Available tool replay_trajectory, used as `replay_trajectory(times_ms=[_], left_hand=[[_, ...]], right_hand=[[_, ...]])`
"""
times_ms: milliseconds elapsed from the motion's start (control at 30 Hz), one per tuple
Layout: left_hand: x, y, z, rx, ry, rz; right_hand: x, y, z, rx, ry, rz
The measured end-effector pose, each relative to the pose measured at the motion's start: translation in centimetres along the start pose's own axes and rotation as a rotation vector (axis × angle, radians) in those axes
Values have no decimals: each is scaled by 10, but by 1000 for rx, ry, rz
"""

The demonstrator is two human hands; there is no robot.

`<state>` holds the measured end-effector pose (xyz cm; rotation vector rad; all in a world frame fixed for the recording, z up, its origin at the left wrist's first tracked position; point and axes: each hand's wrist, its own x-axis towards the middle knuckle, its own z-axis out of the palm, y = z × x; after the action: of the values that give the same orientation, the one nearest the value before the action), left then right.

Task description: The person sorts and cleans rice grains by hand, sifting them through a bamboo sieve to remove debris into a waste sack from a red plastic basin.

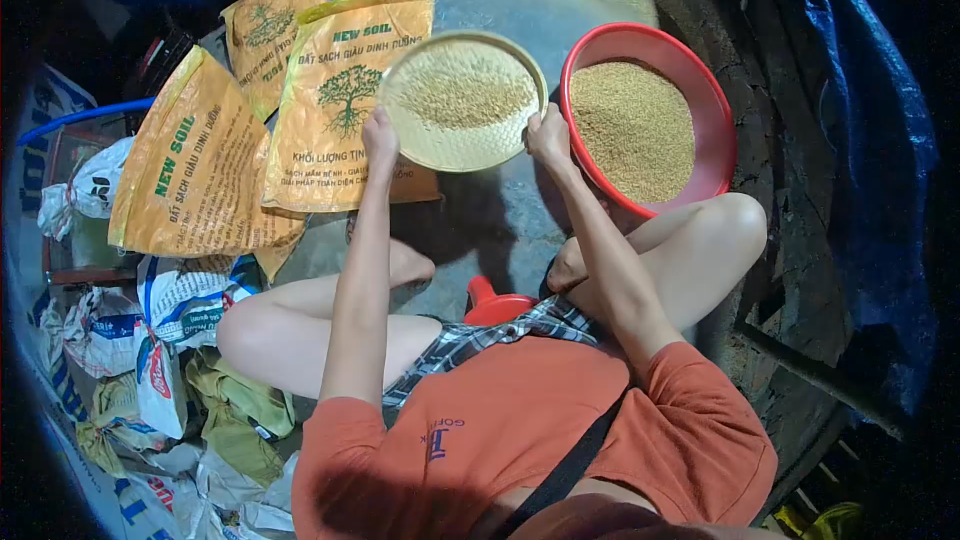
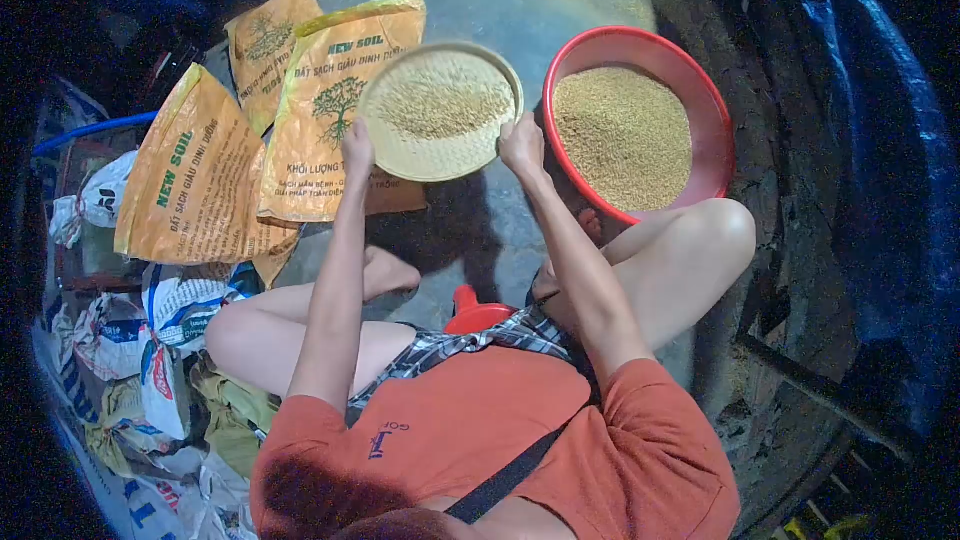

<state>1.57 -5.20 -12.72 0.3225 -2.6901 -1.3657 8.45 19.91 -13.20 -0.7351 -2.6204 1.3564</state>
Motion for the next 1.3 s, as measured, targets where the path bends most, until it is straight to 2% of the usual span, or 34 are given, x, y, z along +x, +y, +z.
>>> replay_trajectory(times_ms=[33,100,133,167,233,267,300,367,400,467,500,533,633,700,733,767,833,867,900,933,967,1033,1100,1200,1267,1300], left_hand=[[2,15,-8,-84,42,26],[1,41,-24,-208,86,109],[2,51,-29,-328,133,186],[1,60,-28,-334,130,189],[-5,68,-24,-384,341,477],[11,24,-7,-246,217,348],[1,19,-1,-210,154,261],[0,-13,19,53,98,74],[-2,-19,19,59,94,66],[-4,-23,21,46,-39,-3],[-4,-21,19,47,-42,0],[-2,-18,15,37,-36,-18],[1,11,-1,13,-6,-21],[7,26,-5,-320,207,243],[13,37,-6,-514,238,361],[14,46,-10,-520,238,369],[8,55,-21,-529,208,335],[3,56,-23,-381,132,202],[4,42,-15,-378,139,193],[9,19,1,-256,120,179],[10,4,8,-131,97,162],[2,-5,8,-35,50,75],[2,-8,9,128,-92,-141],[5,0,-1,21,-21,-35],[7,26,-18,-68,11,6],[5,41,-26,-75,12,24]], right_hand=[[-3,-16,-9,-1,8,-2],[-16,-53,-31,144,183,-228],[-15,-57,-33,217,325,-420],[-13,-59,-34,214,332,-421],[-14,-53,-31,128,329,-377],[-6,-35,-22,60,217,-274],[-5,-18,-15,62,208,-272],[-6,6,-2,-159,130,-127],[-13,0,-6,-170,71,-11],[-18,-5,-11,-150,22,49],[-18,-7,-13,-129,-22,96],[-19,-11,-14,-127,-18,95],[-16,-24,-16,-73,132,-81],[-15,-37,-24,-75,197,-159],[-23,-55,-36,26,245,-235],[-28,-69,-43,126,289,-311],[-24,-67,-42,187,292,-339],[-17,-55,-33,111,280,-325],[-10,-41,-24,38,267,-314],[-5,-26,-16,-85,194,-238],[-3,-10,-7,-84,180,-237],[-8,0,1,-105,78,-84],[-11,1,-1,-161,28,-3],[-16,-20,-12,-61,-68,82],[-17,-38,-21,-91,101,-127],[-18,-47,-27,-85,119,-134]])
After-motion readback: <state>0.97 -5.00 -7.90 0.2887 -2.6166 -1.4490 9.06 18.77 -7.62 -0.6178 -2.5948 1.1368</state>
